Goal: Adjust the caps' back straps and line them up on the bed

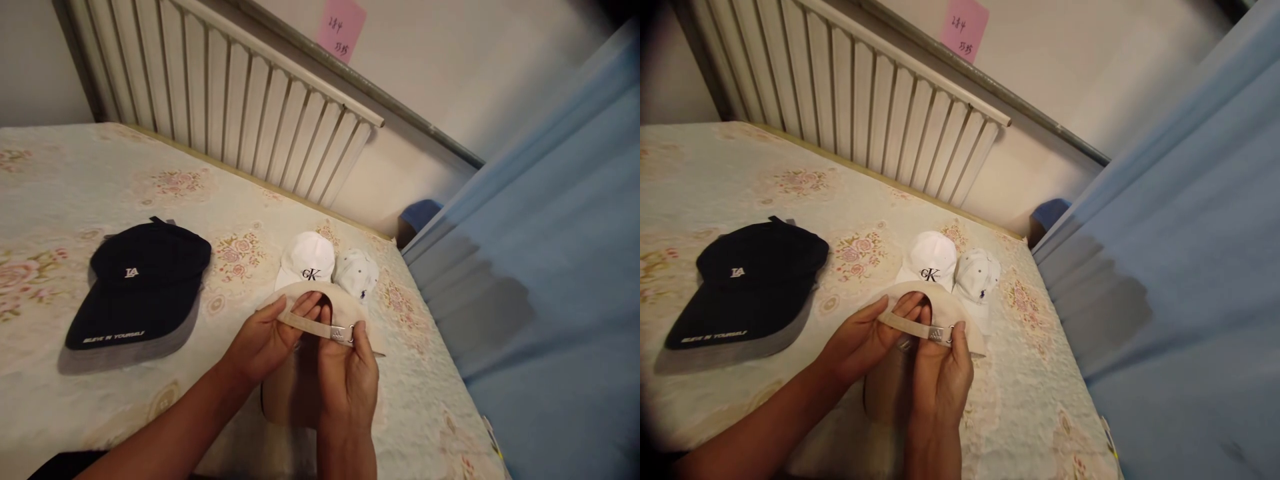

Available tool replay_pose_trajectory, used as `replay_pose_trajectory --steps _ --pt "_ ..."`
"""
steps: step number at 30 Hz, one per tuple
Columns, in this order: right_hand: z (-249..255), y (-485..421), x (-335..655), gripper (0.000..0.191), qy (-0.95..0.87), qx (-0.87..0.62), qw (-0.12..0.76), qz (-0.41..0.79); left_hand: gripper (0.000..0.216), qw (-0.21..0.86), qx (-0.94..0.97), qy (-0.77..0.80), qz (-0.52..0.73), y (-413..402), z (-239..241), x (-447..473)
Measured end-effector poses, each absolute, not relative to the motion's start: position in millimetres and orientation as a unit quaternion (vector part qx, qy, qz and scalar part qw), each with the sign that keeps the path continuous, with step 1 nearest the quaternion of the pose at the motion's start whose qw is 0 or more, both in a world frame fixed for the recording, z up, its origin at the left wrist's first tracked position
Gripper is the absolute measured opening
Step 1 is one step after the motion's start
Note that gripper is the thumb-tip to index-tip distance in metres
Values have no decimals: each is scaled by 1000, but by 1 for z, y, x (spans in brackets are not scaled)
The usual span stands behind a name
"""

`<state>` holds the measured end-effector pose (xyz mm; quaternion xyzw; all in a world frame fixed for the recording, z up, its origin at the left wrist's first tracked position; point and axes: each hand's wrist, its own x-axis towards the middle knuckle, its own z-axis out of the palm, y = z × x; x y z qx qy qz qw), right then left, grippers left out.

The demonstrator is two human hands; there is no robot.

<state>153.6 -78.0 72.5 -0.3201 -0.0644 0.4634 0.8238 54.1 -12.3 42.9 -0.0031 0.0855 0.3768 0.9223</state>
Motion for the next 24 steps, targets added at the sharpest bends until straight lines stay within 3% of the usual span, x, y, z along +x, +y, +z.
replay_pose_trajectory --steps 24 --pt "60 -71 150 27 -89 -303 832 457 55 918 -20 85 388 -7 35 50"
